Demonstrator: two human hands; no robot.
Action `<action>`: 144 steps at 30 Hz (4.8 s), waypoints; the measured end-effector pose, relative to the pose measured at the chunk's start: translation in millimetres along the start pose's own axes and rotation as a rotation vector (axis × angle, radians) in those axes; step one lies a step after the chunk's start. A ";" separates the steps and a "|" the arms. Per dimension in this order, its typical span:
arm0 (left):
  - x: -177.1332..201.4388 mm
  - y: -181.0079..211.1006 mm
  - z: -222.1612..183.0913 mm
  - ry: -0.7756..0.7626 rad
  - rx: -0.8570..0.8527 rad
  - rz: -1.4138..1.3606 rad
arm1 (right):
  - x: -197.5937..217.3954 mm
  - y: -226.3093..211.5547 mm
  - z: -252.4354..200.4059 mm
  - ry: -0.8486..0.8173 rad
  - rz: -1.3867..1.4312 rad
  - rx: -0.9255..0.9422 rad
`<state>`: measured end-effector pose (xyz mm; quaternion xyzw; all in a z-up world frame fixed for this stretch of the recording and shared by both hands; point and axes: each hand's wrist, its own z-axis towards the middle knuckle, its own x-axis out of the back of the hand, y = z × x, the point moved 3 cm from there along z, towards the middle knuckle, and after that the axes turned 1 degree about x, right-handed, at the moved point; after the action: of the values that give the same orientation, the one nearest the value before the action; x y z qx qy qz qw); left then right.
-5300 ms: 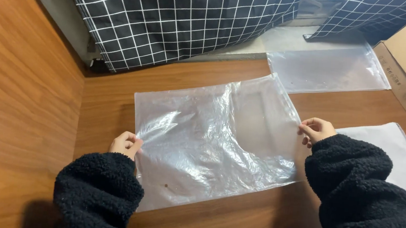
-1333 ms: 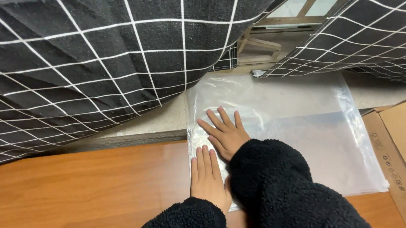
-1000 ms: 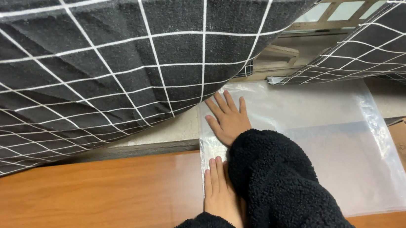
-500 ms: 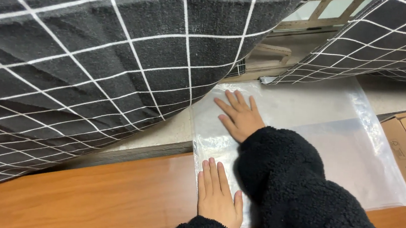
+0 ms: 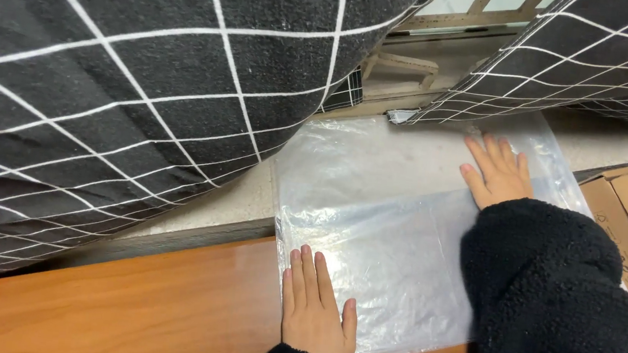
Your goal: The person removes a folded shirt from a plastic bag, smooths the bag on a low table, unfolds the shirt, and then places it on a hanger to hang it on a clothing rack.
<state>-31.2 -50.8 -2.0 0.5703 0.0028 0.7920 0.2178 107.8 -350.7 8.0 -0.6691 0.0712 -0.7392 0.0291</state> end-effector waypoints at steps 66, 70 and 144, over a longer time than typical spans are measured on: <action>-8.8 -4.4 -8.3 -0.049 -0.094 0.034 | 11.7 63.0 -133.2 -0.090 -0.071 -0.167; -8.2 -5.7 -9.7 -0.044 -0.122 0.019 | 2.4 75.9 -127.8 -0.150 -0.123 -0.164; 239.2 -147.5 -325.9 -0.660 -0.326 -0.308 | 12.2 -278.5 -513.4 -0.282 -0.049 -0.102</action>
<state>-336.5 245.5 62.6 0.7450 -0.1075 0.5143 0.4109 -388.9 -43.1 11.6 -0.7684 0.0875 -0.6338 -0.0134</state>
